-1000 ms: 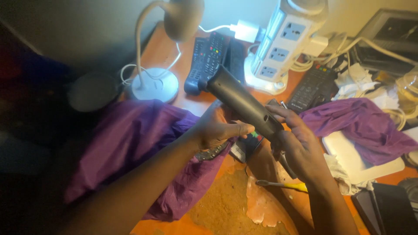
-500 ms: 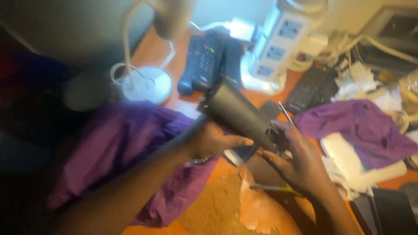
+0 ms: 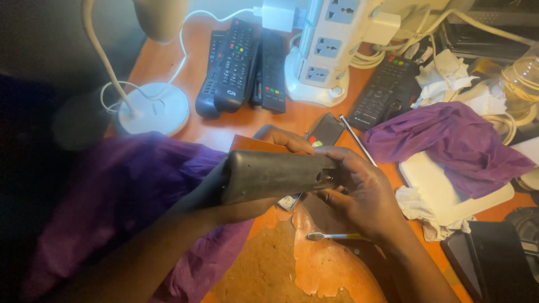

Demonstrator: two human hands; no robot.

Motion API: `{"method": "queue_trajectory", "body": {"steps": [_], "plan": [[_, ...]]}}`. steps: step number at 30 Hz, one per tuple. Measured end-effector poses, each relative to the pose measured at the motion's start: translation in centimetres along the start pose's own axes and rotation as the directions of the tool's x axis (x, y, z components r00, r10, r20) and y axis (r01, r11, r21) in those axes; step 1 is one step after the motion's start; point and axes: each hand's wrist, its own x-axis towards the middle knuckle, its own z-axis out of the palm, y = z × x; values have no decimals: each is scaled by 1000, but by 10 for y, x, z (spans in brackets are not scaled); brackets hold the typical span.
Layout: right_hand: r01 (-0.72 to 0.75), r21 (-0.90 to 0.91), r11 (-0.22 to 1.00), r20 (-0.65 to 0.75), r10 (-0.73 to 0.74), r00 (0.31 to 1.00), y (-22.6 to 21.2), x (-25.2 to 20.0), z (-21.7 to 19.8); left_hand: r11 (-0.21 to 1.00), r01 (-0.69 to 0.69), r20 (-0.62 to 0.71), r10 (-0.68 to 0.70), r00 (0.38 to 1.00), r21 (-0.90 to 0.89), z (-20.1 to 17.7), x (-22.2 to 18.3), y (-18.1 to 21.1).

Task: Cleaning the internal circuit board of a remote control and reassembling the plastic housing.

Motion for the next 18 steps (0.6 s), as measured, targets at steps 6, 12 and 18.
{"method": "queue_trajectory", "body": {"steps": [6, 12, 18], "plan": [[38, -162, 986, -4, -39, 999, -9, 2, -3, 957, -135, -9, 142, 990, 255, -2, 4, 13], [29, -87, 996, -19, -30, 999, -9, 1, -2, 973, -127, -24, 134, 991, 195, -8, 1, 21], [81, 25, 996, -10, -80, 997, -4, 1, -2, 971, -142, 6, 143, 990, 191, -13, 2, 2]]}}
